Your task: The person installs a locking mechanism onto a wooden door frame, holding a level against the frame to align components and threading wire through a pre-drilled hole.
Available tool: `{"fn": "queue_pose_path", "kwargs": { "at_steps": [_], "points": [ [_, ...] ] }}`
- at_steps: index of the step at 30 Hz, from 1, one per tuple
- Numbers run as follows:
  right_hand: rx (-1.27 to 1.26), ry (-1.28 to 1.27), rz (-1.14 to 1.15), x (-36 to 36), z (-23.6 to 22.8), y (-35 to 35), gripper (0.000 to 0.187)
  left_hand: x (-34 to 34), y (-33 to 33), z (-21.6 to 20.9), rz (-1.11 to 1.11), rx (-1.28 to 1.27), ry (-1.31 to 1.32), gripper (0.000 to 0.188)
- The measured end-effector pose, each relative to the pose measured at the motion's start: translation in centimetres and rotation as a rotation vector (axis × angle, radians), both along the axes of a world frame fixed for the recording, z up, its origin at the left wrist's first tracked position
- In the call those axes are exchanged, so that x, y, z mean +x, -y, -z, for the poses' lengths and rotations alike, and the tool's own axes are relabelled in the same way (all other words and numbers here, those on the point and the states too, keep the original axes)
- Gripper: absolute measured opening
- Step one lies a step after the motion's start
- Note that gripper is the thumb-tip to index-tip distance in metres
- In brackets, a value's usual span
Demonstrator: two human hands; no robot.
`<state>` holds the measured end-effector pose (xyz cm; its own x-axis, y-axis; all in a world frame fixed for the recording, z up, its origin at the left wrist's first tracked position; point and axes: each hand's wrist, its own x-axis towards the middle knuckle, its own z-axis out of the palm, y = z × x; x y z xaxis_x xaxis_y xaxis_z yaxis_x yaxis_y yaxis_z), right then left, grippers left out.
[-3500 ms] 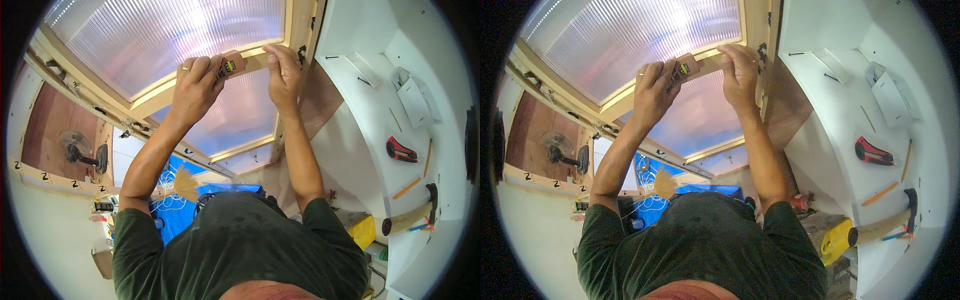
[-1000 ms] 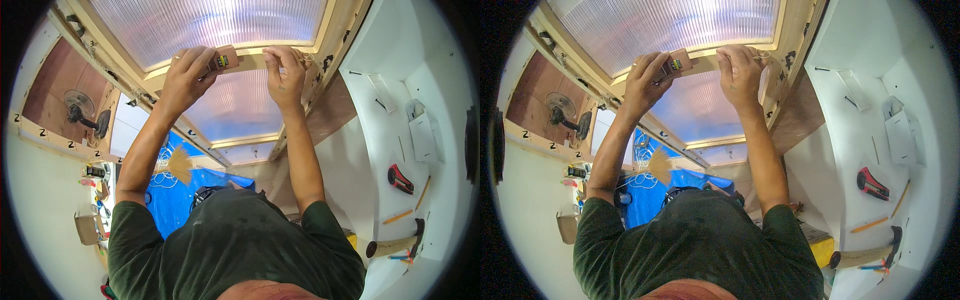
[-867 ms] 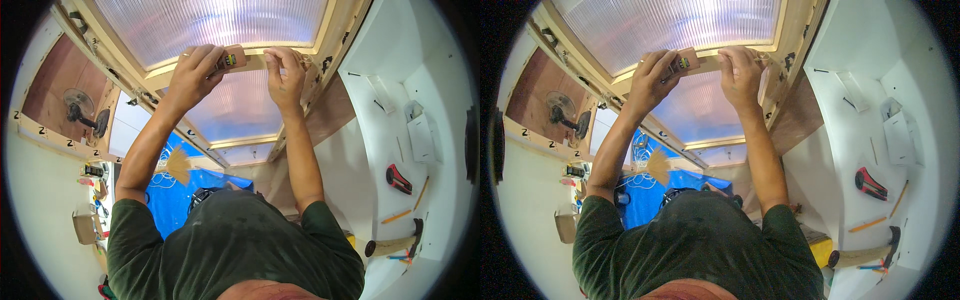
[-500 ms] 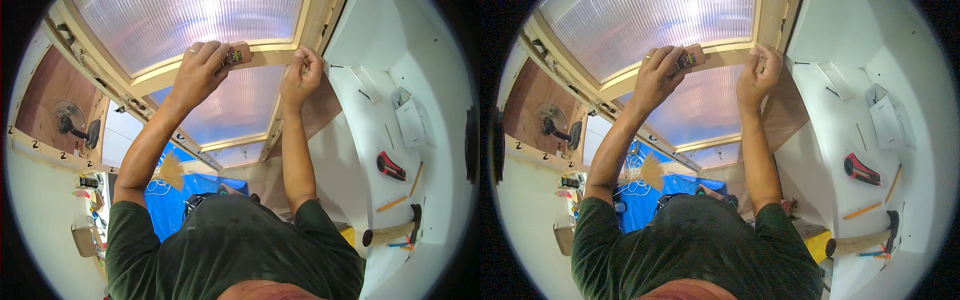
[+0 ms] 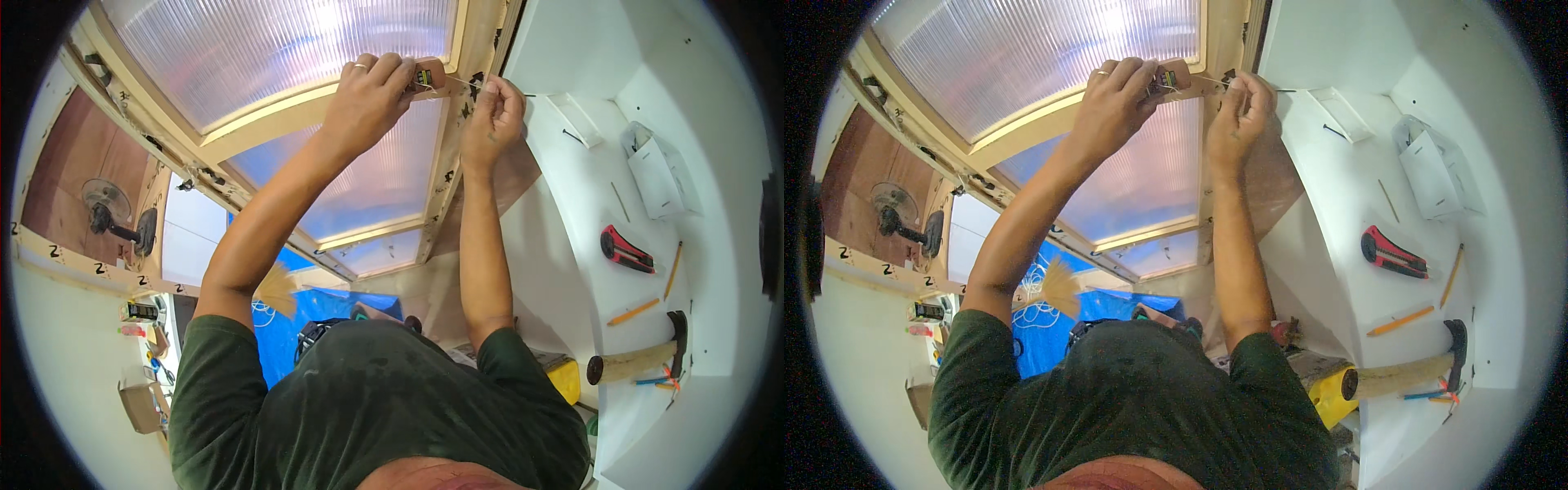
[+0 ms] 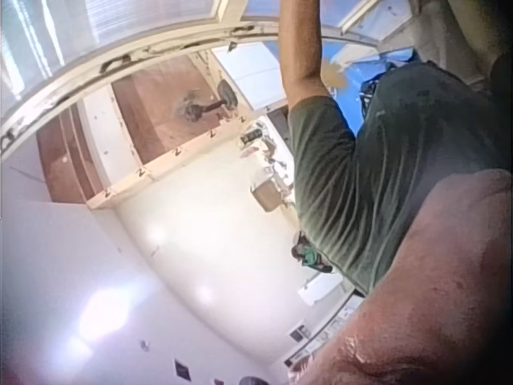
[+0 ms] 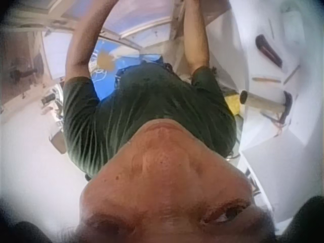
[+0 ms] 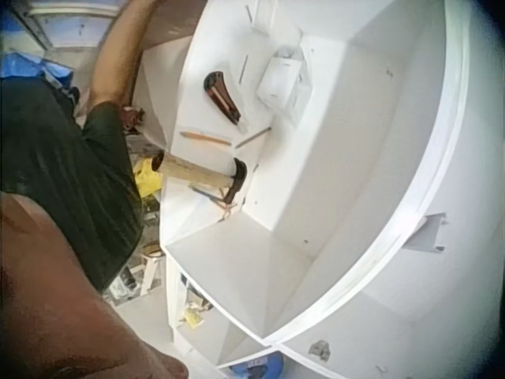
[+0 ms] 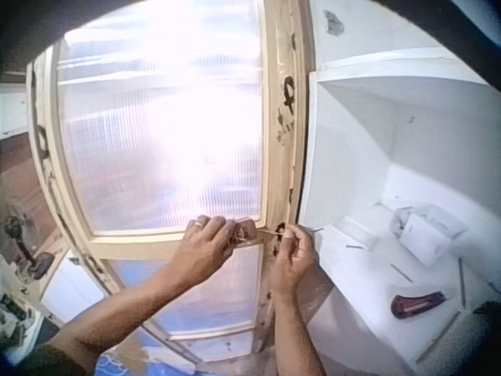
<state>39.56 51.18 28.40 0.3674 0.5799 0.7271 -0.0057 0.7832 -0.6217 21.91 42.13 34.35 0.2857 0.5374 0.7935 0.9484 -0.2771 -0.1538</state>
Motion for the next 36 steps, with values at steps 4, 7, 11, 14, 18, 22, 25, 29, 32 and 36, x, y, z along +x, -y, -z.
{"fn": "queue_pose_path", "kwargs": {
  "at_steps": [4,7,11,14,18,22,25,29,32,36],
  "points": [
    [-0.011,0.026,0.041,1.3,0.1,-0.3,0.015,1.1,-1.0,0.0,0.06,0.017,0.001,0.046],
    [-0.038,0.028,0.024,1.7,0.0,0.2,0.018,2.5,-2.2,0.2,0.1,0.032,0.011,0.045],
    [-0.095,0.09,0.034,2.6,1.2,0.4,0.029,1.1,-1.8,0.4,0.361,0.002,0.058,0.037],
    [-0.243,0.17,0.071,3.7,1.8,1.6,0.037,1.3,-1.2,2.7,0.424,0.039,-0.264,0.042],
    [-0.026,0.558,0.067,4.4,0.2,2.7,0.019,0.7,7.7,2.1,0.457,-0.249,0.004,0.054],
    [0.207,0.74,-0.32,-2.2,-2.6,9.5,0.025,-4.7,15.5,9.1,0.266,-0.695,0.264,0.057],
    [0.377,0.784,-0.433,-9.5,-3.4,10.8,0.034,-6.6,20.6,13.4,0.142,-0.661,0.552,0.058],
    [0.459,0.809,-0.381,-14.9,-5.2,12.5,0.039,-7.3,24.3,14.8,-0.103,-0.583,0.673,0.063],
    [0.468,0.788,-0.496,-19.7,-7.0,13.7,0.045,-7.7,26.0,16.3,-0.15,-0.56,0.875,0.063],
    [0.643,0.712,-0.32,-25.7,-15.1,17.1,0.068,-8.7,29.2,20.4,-0.253,-0.475,0.886,0.066]
  ]
}}
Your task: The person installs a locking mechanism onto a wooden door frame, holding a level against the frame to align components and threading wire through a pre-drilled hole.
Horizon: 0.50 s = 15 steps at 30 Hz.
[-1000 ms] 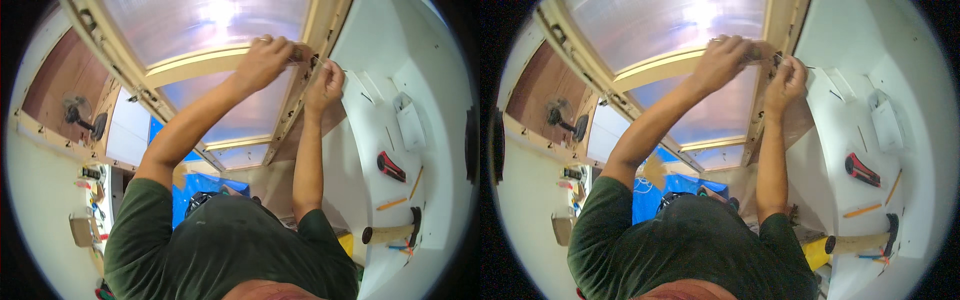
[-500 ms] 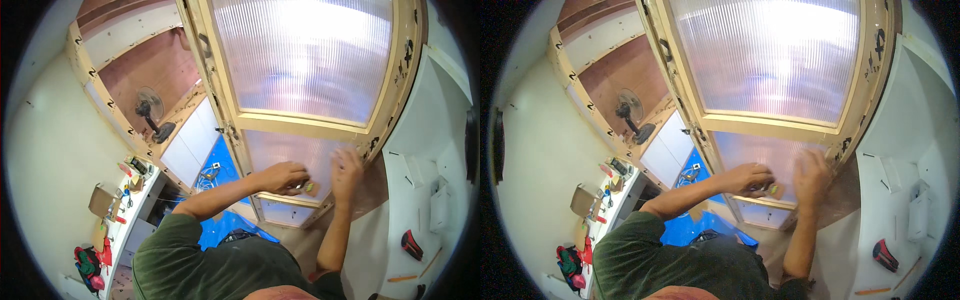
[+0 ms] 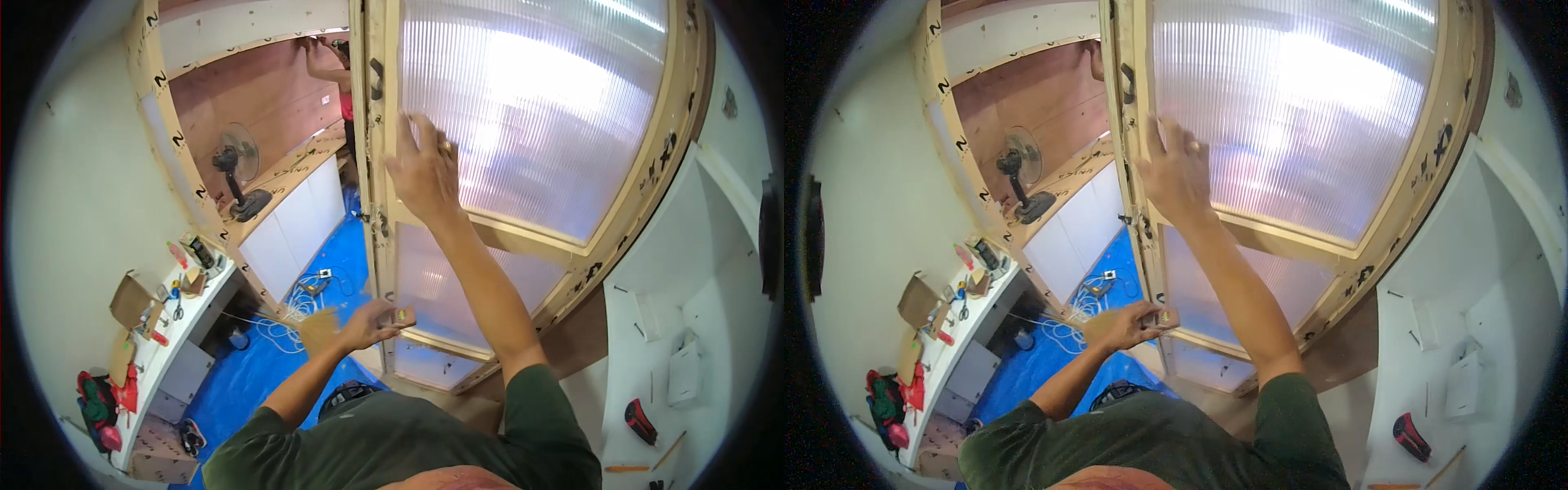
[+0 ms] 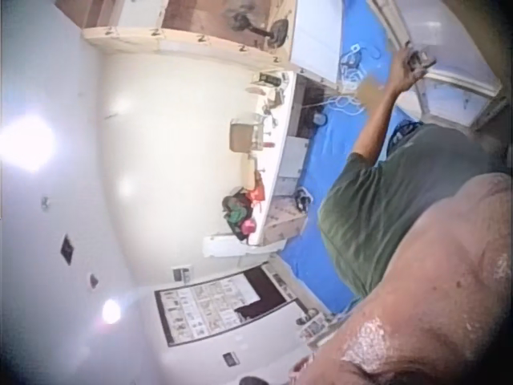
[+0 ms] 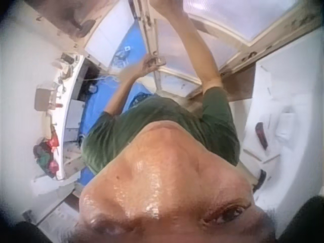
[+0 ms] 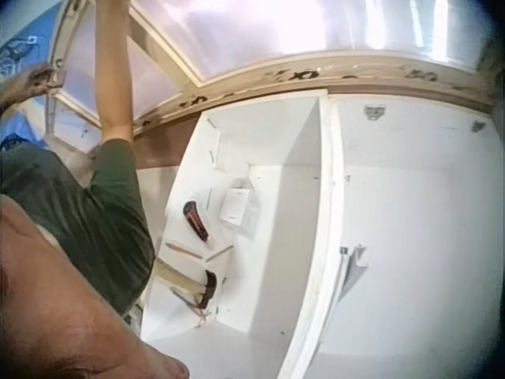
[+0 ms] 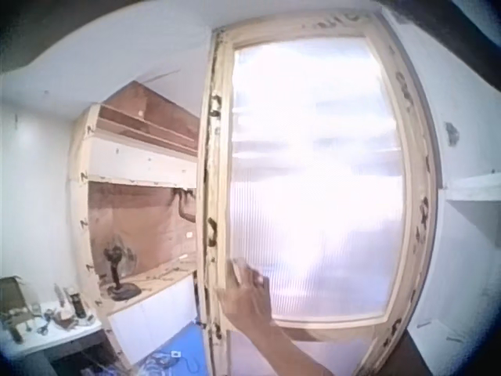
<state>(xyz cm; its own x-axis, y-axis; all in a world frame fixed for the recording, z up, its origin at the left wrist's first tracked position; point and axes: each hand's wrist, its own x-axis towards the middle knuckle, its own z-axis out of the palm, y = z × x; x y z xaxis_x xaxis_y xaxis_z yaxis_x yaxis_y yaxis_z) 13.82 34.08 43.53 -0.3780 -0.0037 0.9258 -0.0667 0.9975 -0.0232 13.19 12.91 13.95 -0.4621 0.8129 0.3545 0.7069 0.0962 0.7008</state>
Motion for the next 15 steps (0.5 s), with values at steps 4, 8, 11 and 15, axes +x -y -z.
{"fn": "queue_pose_path", "kwargs": {
  "at_steps": [4,8,11,15],
  "points": [
    [0.165,0.0,0.197,-3.1,-3.5,-0.5,0.081,-0.4,2.3,3.3,-0.083,0.012,0.05,0.064],
    [0.227,-0.09,0.244,-5.0,-6.1,-1.0,0.082,-0.7,3.7,5.7,-0.17,0.022,0.173,0.062],
    [0.22,-0.195,0.292,-6.1,-11.0,-0.9,0.077,-1.7,4.2,5.8,-0.158,0.035,0.305,0.063],
    [0.302,-0.278,0.217,-5.6,-16.8,-2.3,0.069,-3.3,3.9,6.2,-0.138,0.036,0.311,0.063]
  ]
}}
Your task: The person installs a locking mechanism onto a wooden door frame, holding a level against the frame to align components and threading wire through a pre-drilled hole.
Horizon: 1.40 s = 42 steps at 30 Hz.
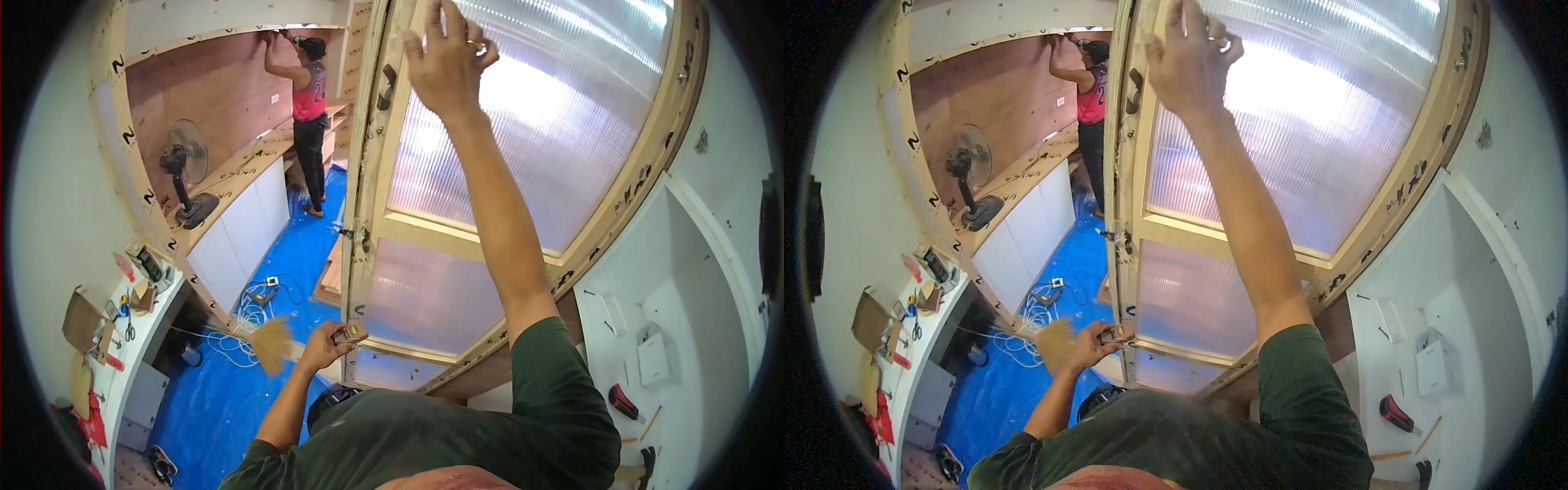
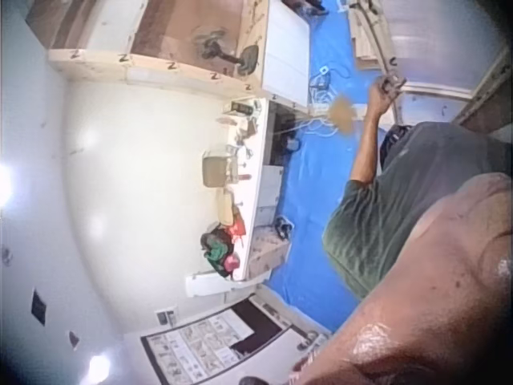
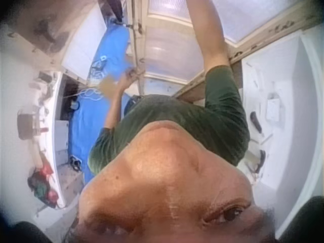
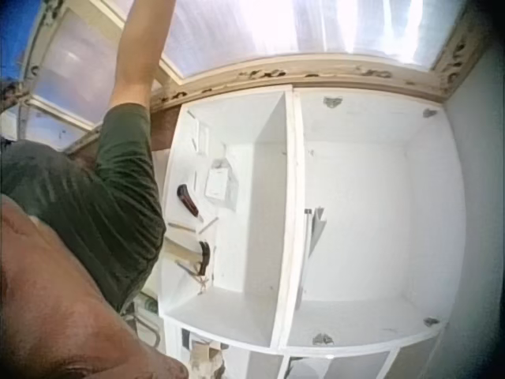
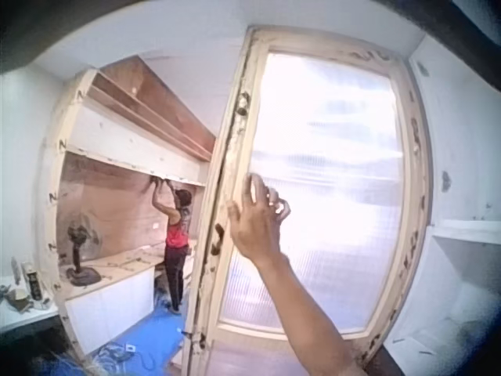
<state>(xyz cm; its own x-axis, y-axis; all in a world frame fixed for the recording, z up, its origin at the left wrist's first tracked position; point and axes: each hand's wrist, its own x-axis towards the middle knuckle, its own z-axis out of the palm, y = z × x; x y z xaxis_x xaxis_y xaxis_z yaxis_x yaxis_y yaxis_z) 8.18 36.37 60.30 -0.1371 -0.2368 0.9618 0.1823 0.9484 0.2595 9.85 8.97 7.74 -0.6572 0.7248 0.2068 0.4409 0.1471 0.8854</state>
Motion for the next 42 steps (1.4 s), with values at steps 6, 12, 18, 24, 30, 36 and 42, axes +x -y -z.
{"fn": "queue_pose_path", "kwargs": {
  "at_steps": [6,12,18,24,30,36,42],
  "points": [
    [-0.151,0.277,-0.132,1.2,14.2,1.2,0.069,-0.3,-0.4,1.9,-0.017,-0.037,0.01,0.06],
    [-0.144,0.379,-0.038,3.8,17.8,2.1,0.071,-0.7,-0.7,3.4,0.044,0.026,0.094,0.058],
    [-0.033,0.248,0.142,1.3,11.7,2.2,0.075,-1.4,-0.4,2.6,0.043,0.037,-0.009,0.058],
    [0.021,0.228,0.195,1.5,11.3,2.2,0.069,-1.4,1.3,2.9,0.018,0.061,0.074,0.056],
    [0.024,0.188,0.113,1.8,12.7,2.0,0.067,-2.4,1.4,4.0,0.007,0.056,0.1,0.054],
    [-0.015,0.189,0.141,0.5,8.4,2.5,0.068,-3.5,0.8,5.2,0.049,0.03,0.104,0.061],
    [0.055,0.029,0.091,-1.0,0.0,0.6,0.069,-3.2,0.8,1.0,0.099,0.029,0.076,0.061]
  ]
}}
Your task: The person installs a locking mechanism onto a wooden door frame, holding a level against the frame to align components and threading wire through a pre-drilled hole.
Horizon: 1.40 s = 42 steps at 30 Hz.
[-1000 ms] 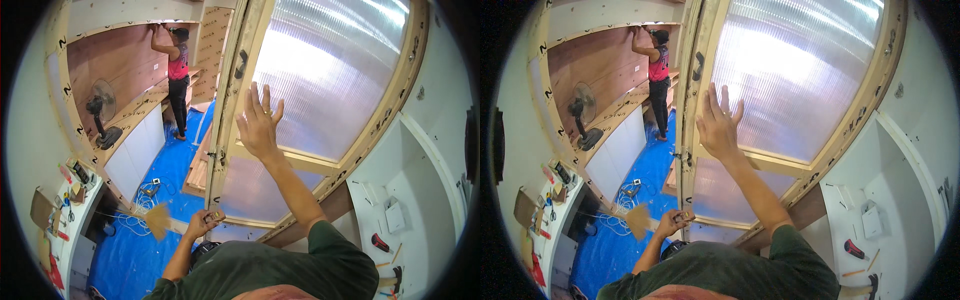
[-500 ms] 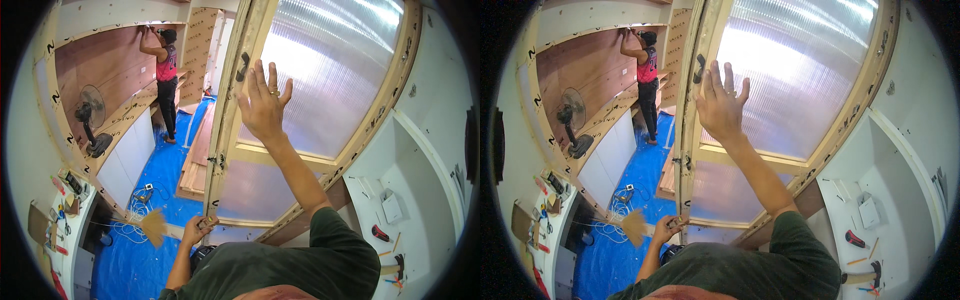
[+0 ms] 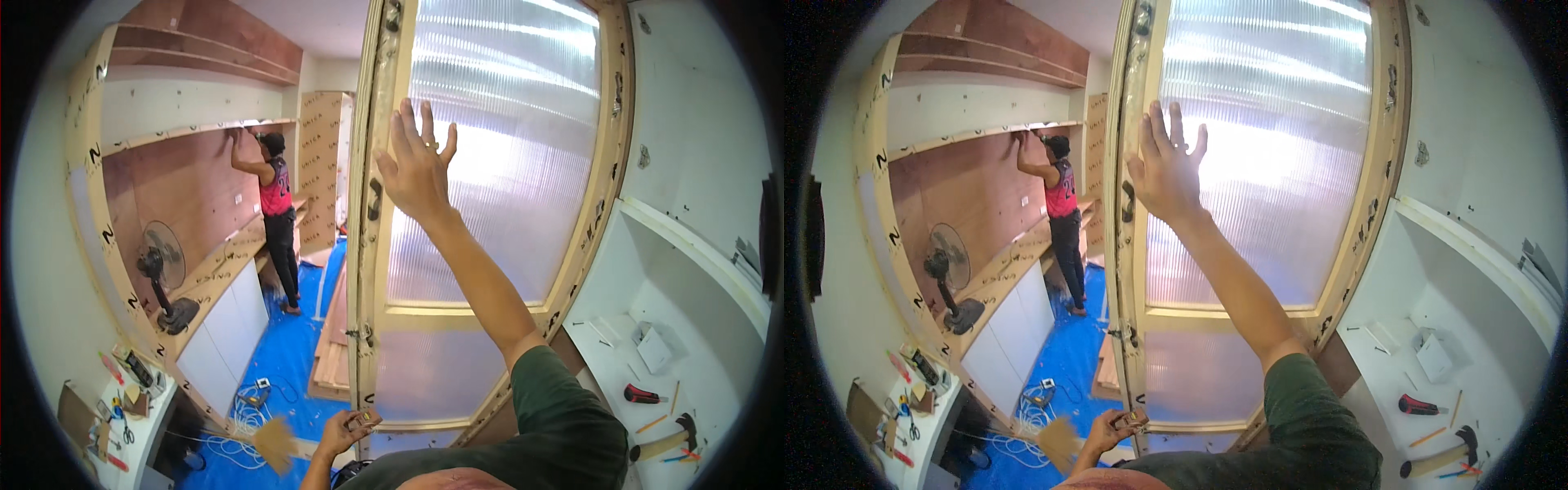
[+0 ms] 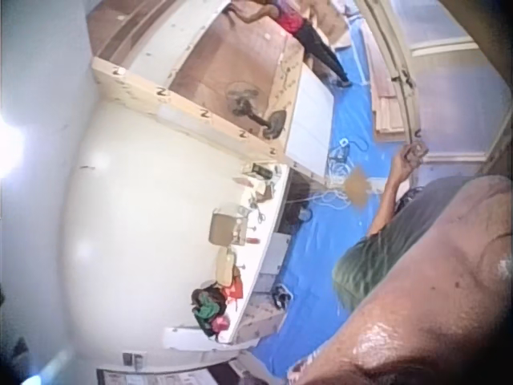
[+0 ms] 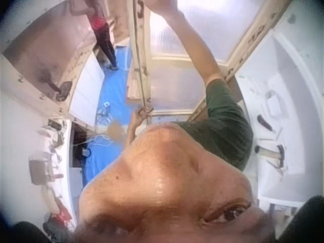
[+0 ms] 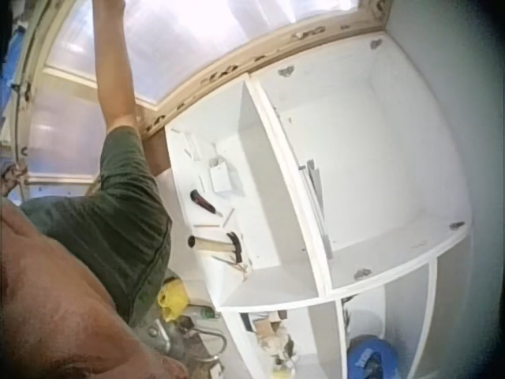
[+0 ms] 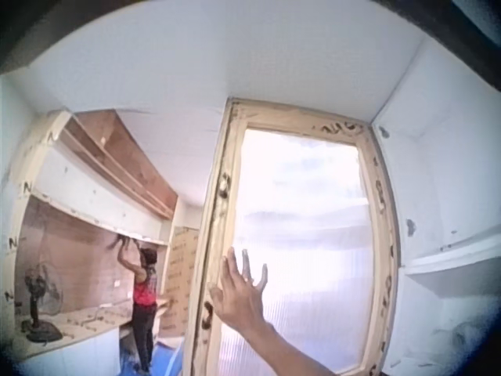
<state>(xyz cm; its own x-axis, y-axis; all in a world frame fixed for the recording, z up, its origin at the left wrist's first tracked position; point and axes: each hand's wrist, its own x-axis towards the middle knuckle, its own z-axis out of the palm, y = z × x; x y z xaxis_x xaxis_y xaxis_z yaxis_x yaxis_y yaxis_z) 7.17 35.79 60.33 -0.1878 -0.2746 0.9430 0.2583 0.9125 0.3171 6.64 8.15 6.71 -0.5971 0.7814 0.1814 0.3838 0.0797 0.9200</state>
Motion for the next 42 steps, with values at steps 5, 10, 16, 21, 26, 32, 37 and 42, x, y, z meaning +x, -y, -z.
{"fn": "queue_pose_path", "kwargs": {
  "at_steps": [5,10,16,21,26,32,37,42],
  "points": [
    [-0.017,-0.073,-0.057,-1.0,-6.6,-0.5,0.066,-0.1,-0.6,-5.2,0.022,0.142,-0.056,0.056],
    [-0.153,-0.067,-0.176,-1.2,-4.8,0.4,0.064,-1.4,-1.9,-18.4,-0.14,0.486,0.139,0.077],
    [-0.186,0.163,-0.155,2.0,8.5,0.8,0.065,-2.0,-7.5,-38.5,-0.198,0.963,-0.4,0.069],
    [-0.204,0.163,-0.136,1.6,13.1,0.8,0.067,-1.6,-13.5,-49.7,-0.605,0.885,-1.122,0.061],
    [-0.294,0.212,-0.171,1.8,12.8,1.8,0.064,-4.4,-16.7,-52.4,-0.702,0.845,-1.348,0.062],
    [-0.272,0.171,-0.2,1.6,13.2,1.0,0.062,-3.8,-17.7,-54.3,-0.756,0.813,-1.429,0.062],
    [-0.259,0.143,-0.194,1.6,13.4,1.0,0.063,-4.3,-18.2,-55.5,-0.747,0.82,-1.448,0.061],
    [-0.275,0.197,-0.145,1.7,13.3,1.2,0.065,-3.5,-18.8,-57.3,-0.758,0.821,-1.393,0.059]
  ]
}}
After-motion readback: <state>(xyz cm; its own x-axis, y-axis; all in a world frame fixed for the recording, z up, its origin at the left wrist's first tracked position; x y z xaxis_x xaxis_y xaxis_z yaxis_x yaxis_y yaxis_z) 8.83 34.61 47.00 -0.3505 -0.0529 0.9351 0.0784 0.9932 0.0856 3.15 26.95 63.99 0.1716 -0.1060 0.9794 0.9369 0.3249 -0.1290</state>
